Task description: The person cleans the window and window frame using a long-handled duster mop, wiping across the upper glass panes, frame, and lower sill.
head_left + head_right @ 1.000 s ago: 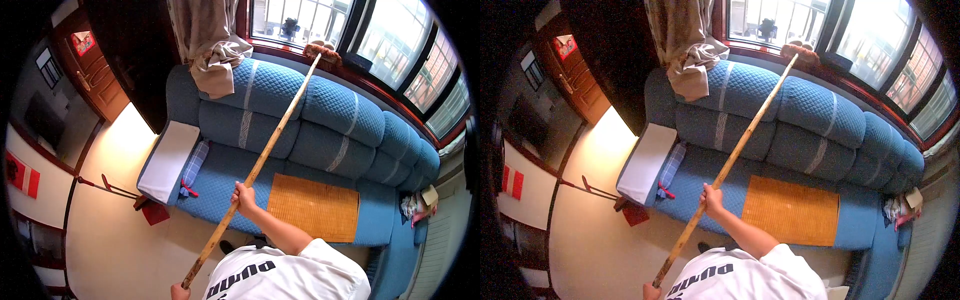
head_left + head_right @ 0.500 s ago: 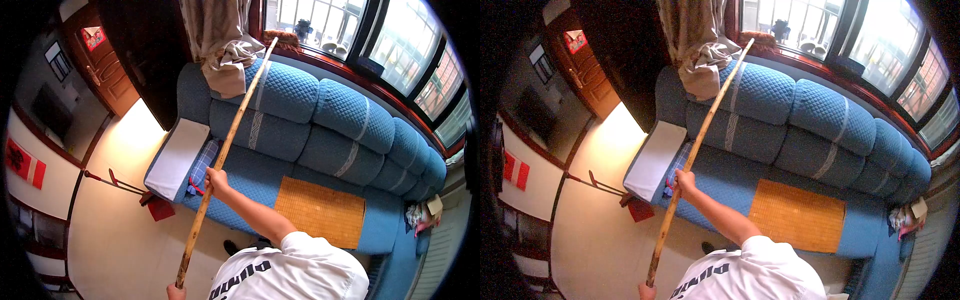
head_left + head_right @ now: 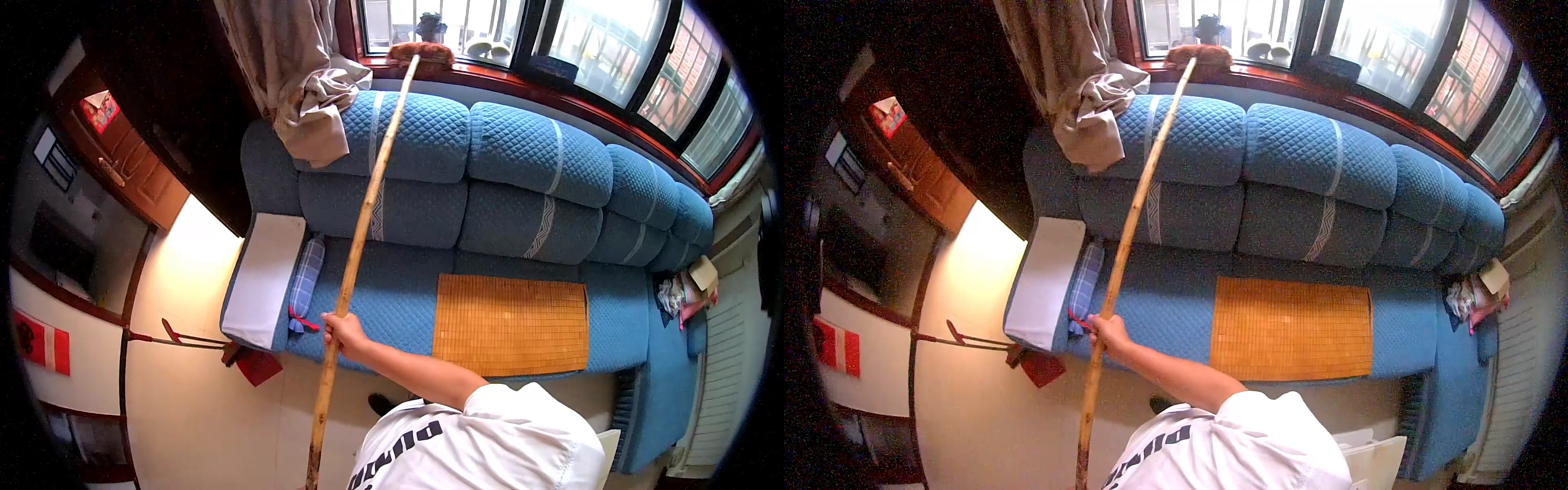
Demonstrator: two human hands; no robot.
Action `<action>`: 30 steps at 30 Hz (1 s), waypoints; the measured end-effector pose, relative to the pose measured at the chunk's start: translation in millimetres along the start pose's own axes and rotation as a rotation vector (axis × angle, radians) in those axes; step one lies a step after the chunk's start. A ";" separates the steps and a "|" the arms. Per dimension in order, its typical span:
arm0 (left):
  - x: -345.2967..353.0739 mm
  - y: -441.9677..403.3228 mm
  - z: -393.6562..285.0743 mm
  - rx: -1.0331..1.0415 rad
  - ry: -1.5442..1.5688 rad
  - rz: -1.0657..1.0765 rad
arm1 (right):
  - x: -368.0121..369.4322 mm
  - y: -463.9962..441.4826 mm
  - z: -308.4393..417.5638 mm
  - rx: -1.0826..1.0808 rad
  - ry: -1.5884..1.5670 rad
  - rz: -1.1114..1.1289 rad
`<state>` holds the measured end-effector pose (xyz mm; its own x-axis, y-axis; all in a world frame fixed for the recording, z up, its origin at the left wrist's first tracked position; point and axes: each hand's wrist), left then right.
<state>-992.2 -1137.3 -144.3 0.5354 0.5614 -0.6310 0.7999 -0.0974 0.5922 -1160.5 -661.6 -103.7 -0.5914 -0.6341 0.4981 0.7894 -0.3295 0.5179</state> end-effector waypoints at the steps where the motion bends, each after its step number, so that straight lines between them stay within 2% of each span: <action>1: 1.1 -1.5 5.5 -0.005 0.002 0.000 | -4.1 4.7 -0.1 0.006 -0.035 -0.036; 4: 3.0 -2.1 6.9 -0.011 0.055 -0.024 | -21.1 20.7 5.6 0.008 -0.101 -0.071; 6: 2.2 -1.4 -13.2 0.109 0.047 0.010 | -33.6 28.0 9.6 0.002 -0.131 -0.069; 10: 9.7 -9.9 -27.8 0.062 -0.031 0.070 | -60.0 34.6 13.8 -0.017 -0.145 -0.141; 12: 10.0 -3.4 -53.3 0.102 0.015 0.119 | -71.2 39.0 18.6 -0.033 -0.178 -0.152; 15: 17.9 -9.4 -55.0 0.123 0.002 0.166 | -83.1 40.1 22.0 -0.029 -0.163 -0.157; 22: 26.5 1.3 -71.4 0.126 0.154 0.149 | -86.7 36.3 25.7 0.046 -0.179 -0.164; 28: 32.3 0.3 -69.7 0.178 0.147 0.079 | -90.3 29.4 23.2 0.042 -0.181 -0.140; 30: 35.8 -7.5 -61.7 0.241 0.045 0.081 | -91.6 30.1 24.6 0.032 -0.189 -0.118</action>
<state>-995.7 -1065.7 -140.4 0.5918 0.5795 -0.5603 0.7995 -0.3332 0.4998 -1086.7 -596.3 -116.7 -0.7020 -0.4493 0.5526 0.7092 -0.3697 0.6003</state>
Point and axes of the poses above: each hand's wrist, its own y-axis away from the middle knuckle, its own x-axis out of the palm, z = x × y, and after that the axes turned 10 degrees about y, right-handed
